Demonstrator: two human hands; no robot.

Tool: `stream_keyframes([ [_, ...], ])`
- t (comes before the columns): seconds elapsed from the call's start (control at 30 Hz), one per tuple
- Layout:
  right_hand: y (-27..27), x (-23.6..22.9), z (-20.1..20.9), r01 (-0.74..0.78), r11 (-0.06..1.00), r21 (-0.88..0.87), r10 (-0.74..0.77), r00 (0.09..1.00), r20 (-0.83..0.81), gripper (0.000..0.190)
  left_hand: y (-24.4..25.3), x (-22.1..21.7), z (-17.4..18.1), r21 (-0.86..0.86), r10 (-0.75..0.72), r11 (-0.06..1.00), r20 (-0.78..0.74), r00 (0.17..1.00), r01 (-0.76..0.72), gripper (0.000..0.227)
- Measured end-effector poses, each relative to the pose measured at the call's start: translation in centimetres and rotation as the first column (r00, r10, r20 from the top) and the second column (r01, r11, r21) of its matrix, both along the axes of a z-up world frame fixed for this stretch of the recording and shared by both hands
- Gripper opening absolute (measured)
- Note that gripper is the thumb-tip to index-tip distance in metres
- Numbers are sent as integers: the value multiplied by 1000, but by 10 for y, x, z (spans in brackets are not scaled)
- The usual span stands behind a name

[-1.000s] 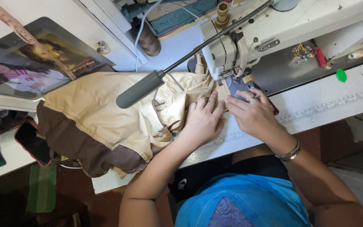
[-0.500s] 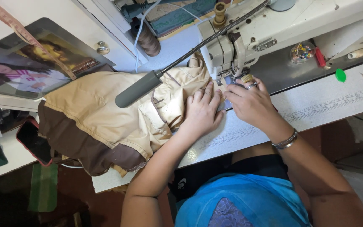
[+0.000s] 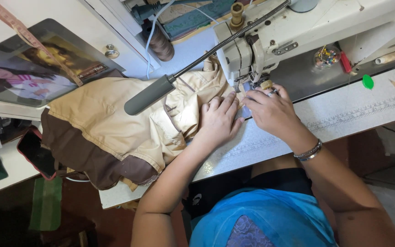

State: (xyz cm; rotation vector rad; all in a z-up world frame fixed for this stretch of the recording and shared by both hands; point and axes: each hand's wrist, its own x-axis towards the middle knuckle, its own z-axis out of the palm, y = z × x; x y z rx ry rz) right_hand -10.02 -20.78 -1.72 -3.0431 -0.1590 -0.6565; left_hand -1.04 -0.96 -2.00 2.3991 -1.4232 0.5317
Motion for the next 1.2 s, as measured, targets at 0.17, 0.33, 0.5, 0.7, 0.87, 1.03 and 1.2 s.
stream_keyframes([
  [0.17, -1, 1, -2, 16, 1000, -26, -15, 1000, 11, 30, 0, 0, 4, -22, -5, 1000, -9, 1000, 5, 58],
  [0.33, -3, 2, -5, 24, 999, -23, -25, 1000, -18, 32, -1, 1, 5, -26, -6, 1000, -23, 1000, 5, 58],
  [0.5, -3, 3, 1, 19, 1000, -2, -19, 999, -50, 36, -2, 7, 3, 1, -2, 1000, -40, 999, 3, 60],
  [0.7, -1, 3, 6, 24, 999, 47, -19, 993, -114, 38, -3, 9, 1, 2, 10, 1000, -41, 999, -10, 60],
  [0.87, -2, 7, 5, 15, 998, 53, -9, 994, -108, 39, -4, 12, -1, -7, 14, 1000, -44, 999, -15, 60],
  [1.03, 0, 7, 12, 23, 999, 47, -19, 995, -94, 39, -6, 13, -6, -1, 25, 1000, -55, 998, -25, 60],
  [1.2, 4, -1, 29, 31, 988, 152, -8, 989, -147, 37, -2, 11, -7, -174, -26, 984, -6, 1000, 25, 60],
])
